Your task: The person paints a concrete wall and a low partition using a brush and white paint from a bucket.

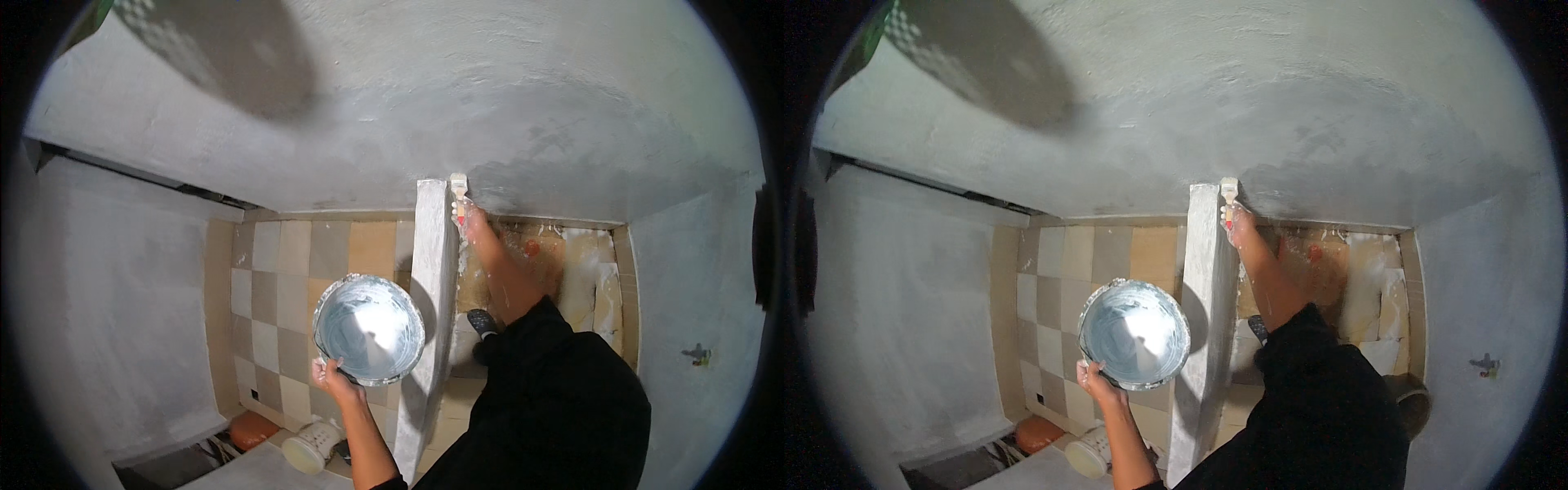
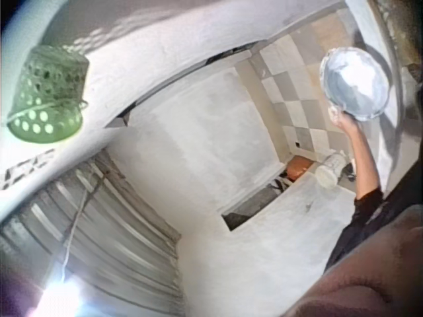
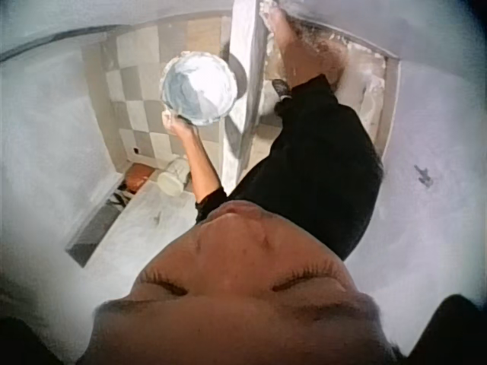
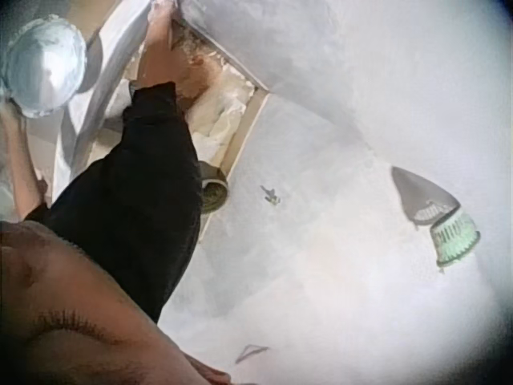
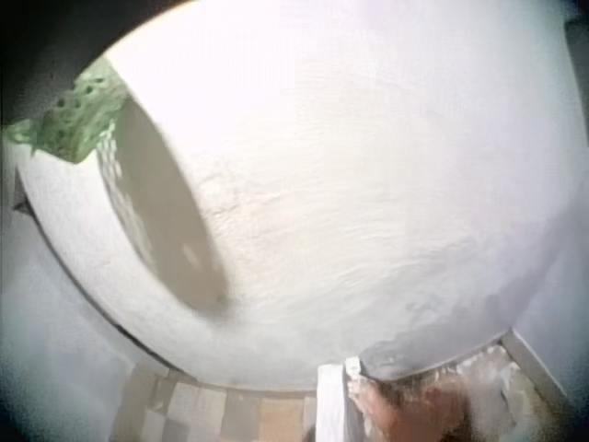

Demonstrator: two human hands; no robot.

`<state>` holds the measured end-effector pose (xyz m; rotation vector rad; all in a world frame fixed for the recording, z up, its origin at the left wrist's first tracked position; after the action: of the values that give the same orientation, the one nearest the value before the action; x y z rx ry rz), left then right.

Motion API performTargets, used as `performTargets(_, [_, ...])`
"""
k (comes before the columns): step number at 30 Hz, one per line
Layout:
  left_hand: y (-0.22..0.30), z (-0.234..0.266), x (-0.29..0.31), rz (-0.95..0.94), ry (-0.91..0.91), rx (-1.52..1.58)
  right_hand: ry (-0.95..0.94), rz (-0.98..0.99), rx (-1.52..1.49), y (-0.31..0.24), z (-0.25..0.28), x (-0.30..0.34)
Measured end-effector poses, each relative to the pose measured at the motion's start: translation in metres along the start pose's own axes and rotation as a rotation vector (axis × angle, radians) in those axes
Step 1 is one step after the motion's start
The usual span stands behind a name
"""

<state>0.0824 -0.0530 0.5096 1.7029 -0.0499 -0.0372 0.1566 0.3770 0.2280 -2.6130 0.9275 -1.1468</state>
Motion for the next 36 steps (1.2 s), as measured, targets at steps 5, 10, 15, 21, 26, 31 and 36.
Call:
performTargets(5, [-0.001, 0.007, 0.001, 0.040, 0.013, -0.001, -0.078, 0.085, 0.044, 0.009, -0.014, 0.057])
performTargets(10, [0.009, 0.029, 0.004, 0.030, 0.025, -0.001, 0.013, 0.036, 0.126, 0.055, 0.013, 0.039])
performTargets(15, [-0.005, -0.048, -0.005, 0.113, -0.185, 0.080, 0.242, 0.095, -0.198, 0.011, 0.141, -0.053])
performTargets(21, [-0.003, 0.024, -0.014, 0.045, -0.087, 0.018, -0.006, 0.040, 0.017, 0.059, -0.038, 0.072])
performTargets(26, [-0.004, 0.028, -0.008, 0.100, -0.031, 0.049, -0.035, 0.107, 0.154, 0.065, -0.043, 0.094])
performTargets(31, [0.000, -0.013, -0.010, 0.136, -0.112, 0.051, -0.114, 0.063, -0.117, 0.065, 0.095, -0.024])
performTargets(36, [0.001, -0.040, -0.012, 0.187, -0.173, 0.049, 0.095, -0.001, -0.049, 0.034, 0.114, -0.024])
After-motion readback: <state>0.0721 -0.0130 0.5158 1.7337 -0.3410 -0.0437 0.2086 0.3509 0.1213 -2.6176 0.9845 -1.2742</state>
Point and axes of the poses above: each hand's wrist, its own x-axis away from the middle knuckle, its own z-axis out of the back of the hand, y = z × x, the point moved 3 cm from there along -x, towards the middle knuckle, and after that the axes turned 8 degrees about -z, right-handed, at the moved point
